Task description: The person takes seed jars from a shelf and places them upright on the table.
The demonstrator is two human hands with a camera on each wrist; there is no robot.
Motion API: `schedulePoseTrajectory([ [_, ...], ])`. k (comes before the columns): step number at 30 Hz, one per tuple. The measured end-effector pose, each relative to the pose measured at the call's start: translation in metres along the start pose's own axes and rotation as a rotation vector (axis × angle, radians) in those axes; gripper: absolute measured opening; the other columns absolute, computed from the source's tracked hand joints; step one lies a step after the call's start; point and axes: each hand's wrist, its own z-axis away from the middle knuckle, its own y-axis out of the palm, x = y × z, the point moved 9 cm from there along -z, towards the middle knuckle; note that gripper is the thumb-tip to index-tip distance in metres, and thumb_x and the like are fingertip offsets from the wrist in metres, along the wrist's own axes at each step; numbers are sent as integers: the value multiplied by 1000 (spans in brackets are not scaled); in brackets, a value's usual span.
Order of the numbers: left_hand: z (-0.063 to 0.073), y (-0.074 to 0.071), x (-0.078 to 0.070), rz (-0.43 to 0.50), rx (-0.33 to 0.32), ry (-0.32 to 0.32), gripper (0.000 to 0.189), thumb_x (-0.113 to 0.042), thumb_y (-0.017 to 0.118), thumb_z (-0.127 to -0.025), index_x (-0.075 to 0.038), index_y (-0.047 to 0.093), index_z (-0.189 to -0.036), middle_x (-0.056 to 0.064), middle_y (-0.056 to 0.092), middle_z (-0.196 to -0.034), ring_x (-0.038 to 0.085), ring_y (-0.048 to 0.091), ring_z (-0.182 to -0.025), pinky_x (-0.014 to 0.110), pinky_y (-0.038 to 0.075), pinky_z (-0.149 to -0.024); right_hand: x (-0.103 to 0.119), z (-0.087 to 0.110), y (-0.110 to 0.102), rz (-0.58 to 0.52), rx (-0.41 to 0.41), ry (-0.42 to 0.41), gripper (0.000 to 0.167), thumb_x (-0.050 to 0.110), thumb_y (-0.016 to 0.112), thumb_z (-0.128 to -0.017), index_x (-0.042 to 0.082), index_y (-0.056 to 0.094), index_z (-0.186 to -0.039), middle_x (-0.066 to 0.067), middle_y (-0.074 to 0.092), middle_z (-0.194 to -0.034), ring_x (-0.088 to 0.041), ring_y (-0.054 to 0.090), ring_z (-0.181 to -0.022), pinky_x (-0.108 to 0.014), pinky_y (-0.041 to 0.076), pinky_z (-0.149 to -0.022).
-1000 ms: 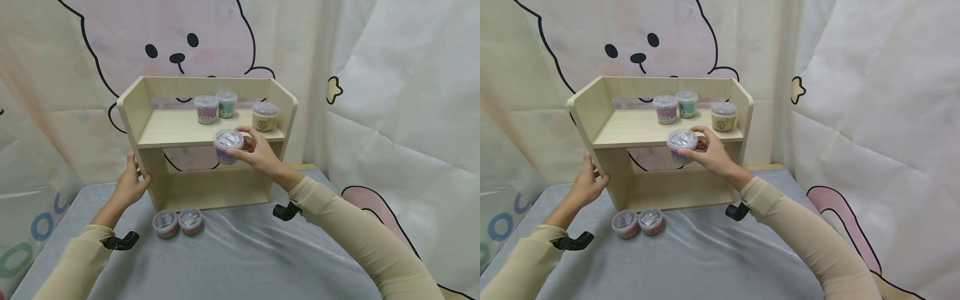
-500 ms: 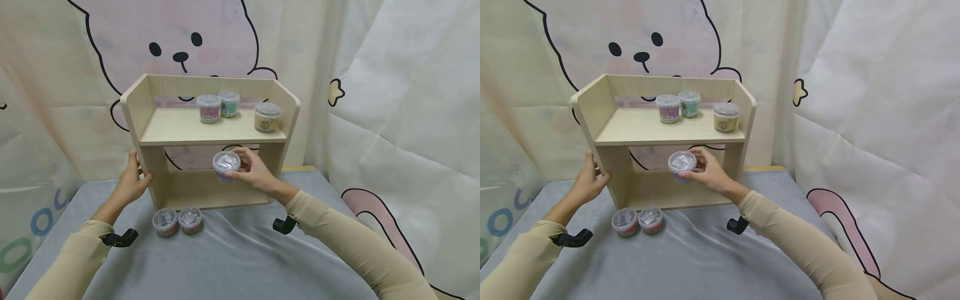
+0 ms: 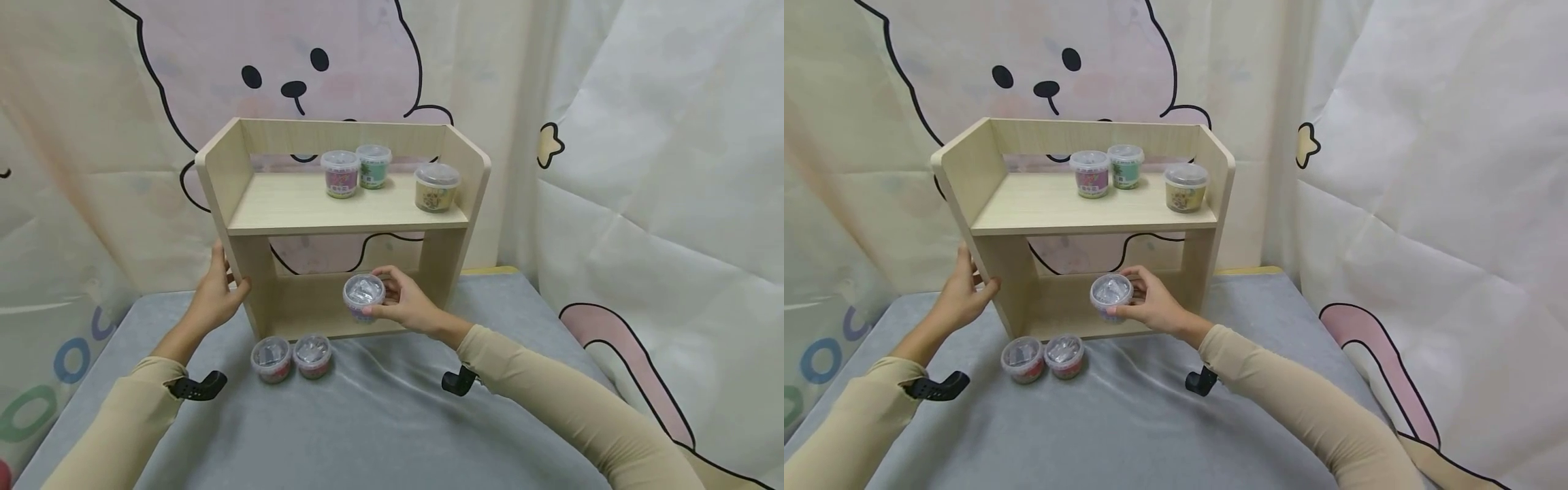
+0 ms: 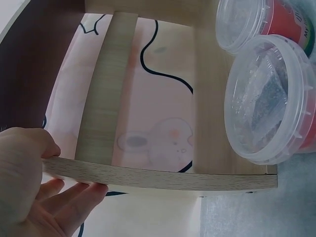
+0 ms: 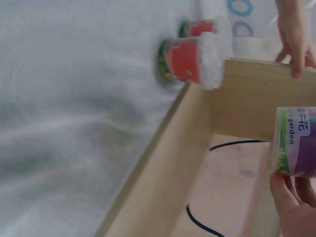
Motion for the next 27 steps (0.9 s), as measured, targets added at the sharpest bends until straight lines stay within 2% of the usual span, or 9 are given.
schedulePoseTrajectory([
  [4, 1, -1, -1, -3, -6, 4, 91, -1, 56, -95, -24, -3, -160, 42, 32, -153, 67, 46, -126, 74, 48, -94, -12, 1, 8, -13, 25, 24, 63, -5, 73, -87, -2, 38, -140, -31, 58, -134, -31, 65, -120, -28, 58, -97],
  [9, -1, -1, 1, -5, -20, 15, 91, 0, 55, -94, -27, -2, -160, 40, 34, -153, 65, 48, -126, 72, 50, -93, -29, 5, 19, -16, 40, 47, 64, -3, 75, -86, -1, 38, -138, -29, 59, -132, -20, 65, -113, -22, 58, -90],
  [12, -1, 0, 2, -9, -22, 17, 91, -1, 54, -94, -27, -3, -160, 41, 35, -152, 65, 50, -124, 72, 51, -92, -41, 8, 27, 0, 56, 59, 64, -1, 76, -86, -1, 38, -138, -29, 59, -132, -19, 64, -112, -21, 57, -90],
  [17, -1, 3, 3, -12, -17, 21, 93, 0, 53, -94, -28, -4, -161, 40, 32, -154, 65, 47, -127, 73, 50, -93, -63, 12, 37, 2, 55, 80, 63, -2, 78, -84, -1, 41, -135, -28, 59, -132, -21, 64, -115, -23, 57, -94],
  [23, -1, 3, 4, -15, -13, 14, 94, -1, 53, -94, -30, -6, -161, 39, 32, -155, 65, 48, -126, 74, 50, -91, -81, 13, 46, -23, 50, 87, 63, -5, 78, -82, -4, 40, -133, -32, 59, -133, -32, 63, -124, -32, 56, -103],
  [27, -1, 2, 5, -8, -17, 14, 94, 0, 53, -94, -30, -6, -161, 39, 32, -155, 65, 47, -128, 73, 49, -93, -91, 12, 50, 12, 27, 125, 62, -4, 79, -82, -3, 41, -132, -31, 62, -130, -32, 65, -121, -33, 56, -102],
])
